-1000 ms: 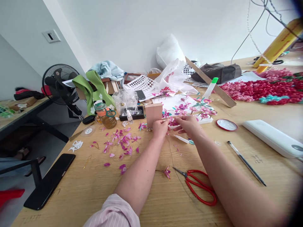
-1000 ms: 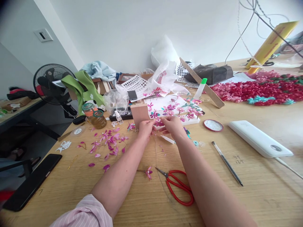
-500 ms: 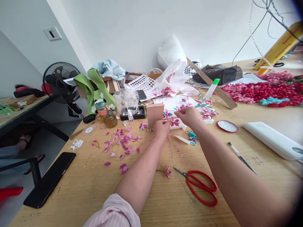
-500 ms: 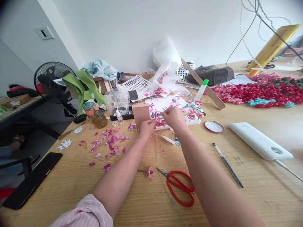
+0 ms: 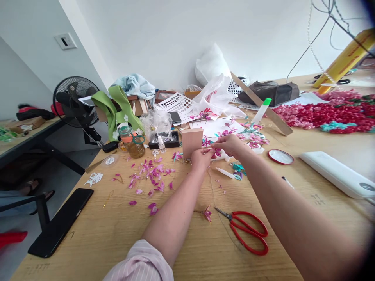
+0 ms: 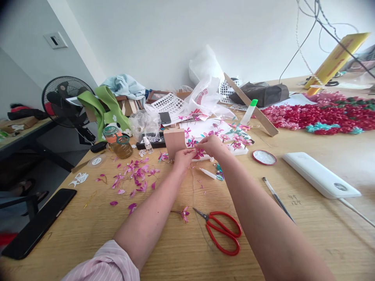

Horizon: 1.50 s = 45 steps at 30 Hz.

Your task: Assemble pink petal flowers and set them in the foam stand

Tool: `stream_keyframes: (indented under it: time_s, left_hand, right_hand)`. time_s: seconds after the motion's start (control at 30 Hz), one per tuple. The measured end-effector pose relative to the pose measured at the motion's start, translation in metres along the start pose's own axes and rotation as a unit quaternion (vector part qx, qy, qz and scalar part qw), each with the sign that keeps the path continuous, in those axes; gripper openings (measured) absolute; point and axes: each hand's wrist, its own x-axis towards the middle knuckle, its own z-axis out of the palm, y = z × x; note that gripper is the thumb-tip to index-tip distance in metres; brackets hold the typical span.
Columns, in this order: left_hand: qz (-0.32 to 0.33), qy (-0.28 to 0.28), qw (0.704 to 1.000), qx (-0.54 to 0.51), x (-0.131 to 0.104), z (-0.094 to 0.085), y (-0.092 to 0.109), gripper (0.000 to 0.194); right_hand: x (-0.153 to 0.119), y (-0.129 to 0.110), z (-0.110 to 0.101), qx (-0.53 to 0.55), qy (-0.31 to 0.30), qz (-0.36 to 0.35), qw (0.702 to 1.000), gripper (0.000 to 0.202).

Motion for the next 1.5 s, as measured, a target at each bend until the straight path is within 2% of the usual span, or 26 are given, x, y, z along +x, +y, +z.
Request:
stream_keyframes:
  time_s: [0.17,0.3,0.47,0.97,1.17,1.5]
  left_hand:
    - [-0.059,-0.017,0.995,-0.074,-0.001,0.002,0.002,0.026]
    - [-0.071,-0.029,0.992,-0.096,-0.004,0.000,0.005,0.023]
    - [-0.083,-0.014,0.990,-0.112,-0.006,0.000,0.006,0.024]
    - [-0.101,0.007,0.987,-0.125,-0.012,0.000,0.014,0.021]
    - [-0.099,0.011,0.986,-0.131,-0.012,0.000,0.016,0.012]
    - [-0.092,0.004,0.987,-0.133,-0.007,0.002,0.009,0.014]
  right_hand:
    - [0.001,0.004,0.000,0.031,-0.003,0.008,0.999,0.025]
    - [0.000,0.004,0.000,0.043,-0.006,0.011,0.999,0.021]
    - [-0.001,0.001,0.001,0.044,-0.006,0.017,0.999,0.018]
    - [0.005,0.007,0.005,0.027,-0.009,0.020,0.999,0.017]
    - [0.001,0.000,0.003,-0.001,-0.012,0.021,1.000,0.023]
    - [-0.002,-0.004,0.004,-0.032,-0.005,0.018,0.999,0.017]
